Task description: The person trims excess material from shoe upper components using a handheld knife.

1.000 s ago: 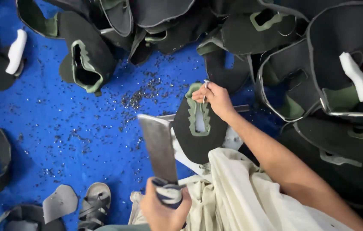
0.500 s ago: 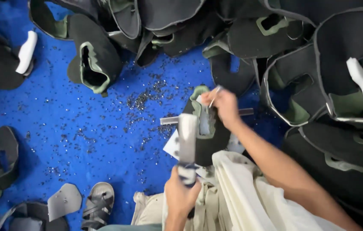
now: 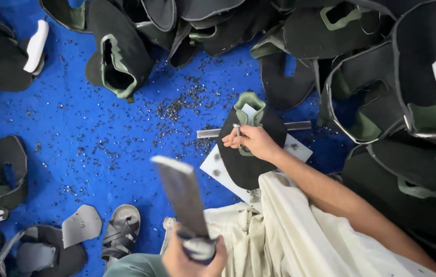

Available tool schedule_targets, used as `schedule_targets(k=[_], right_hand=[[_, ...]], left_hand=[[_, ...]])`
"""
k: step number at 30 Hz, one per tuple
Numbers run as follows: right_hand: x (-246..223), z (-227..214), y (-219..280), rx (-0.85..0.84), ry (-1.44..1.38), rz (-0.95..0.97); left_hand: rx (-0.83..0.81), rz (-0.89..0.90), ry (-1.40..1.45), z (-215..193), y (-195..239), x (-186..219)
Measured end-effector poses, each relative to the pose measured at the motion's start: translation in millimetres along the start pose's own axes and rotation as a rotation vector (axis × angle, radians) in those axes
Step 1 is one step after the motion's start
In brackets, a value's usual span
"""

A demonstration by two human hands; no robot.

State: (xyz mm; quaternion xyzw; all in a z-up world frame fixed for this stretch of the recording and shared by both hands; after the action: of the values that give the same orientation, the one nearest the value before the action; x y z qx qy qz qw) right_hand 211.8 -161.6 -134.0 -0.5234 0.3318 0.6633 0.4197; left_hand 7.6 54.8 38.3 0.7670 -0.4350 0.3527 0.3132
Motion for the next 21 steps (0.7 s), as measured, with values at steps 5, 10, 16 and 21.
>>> schedule_targets(k=[5,10,16,21], right_hand=[[-8,7,9,-0.031,0.282,-0.171],[-46,21,17,-0.094,0.503,-0.252],[5,-6,8,0.138,0.106,-0.189],[6,-12,-16,0.233,-0.144,0.002]], left_hand=[[-0.592,0.619,0.568,-44,-38,-40],[-0.3,0.414,0.265,41,-21,-23],[-0.201,-0.14,-0.229,56,-10,-25],[-0.103,-0.018,-0.02,17,-5,15]])
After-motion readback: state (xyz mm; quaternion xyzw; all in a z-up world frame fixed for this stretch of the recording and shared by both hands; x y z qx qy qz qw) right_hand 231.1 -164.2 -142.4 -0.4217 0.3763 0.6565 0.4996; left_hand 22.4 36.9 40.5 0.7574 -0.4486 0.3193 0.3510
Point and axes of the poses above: each hand's wrist, its own y-axis away from the middle knuckle, its own z-axis out of the palm, x = y × z, the point moved 2 cm from there along -y, towards the middle knuckle, and after that the axes turned 10 degrees about -z, right-handed, at the moved point
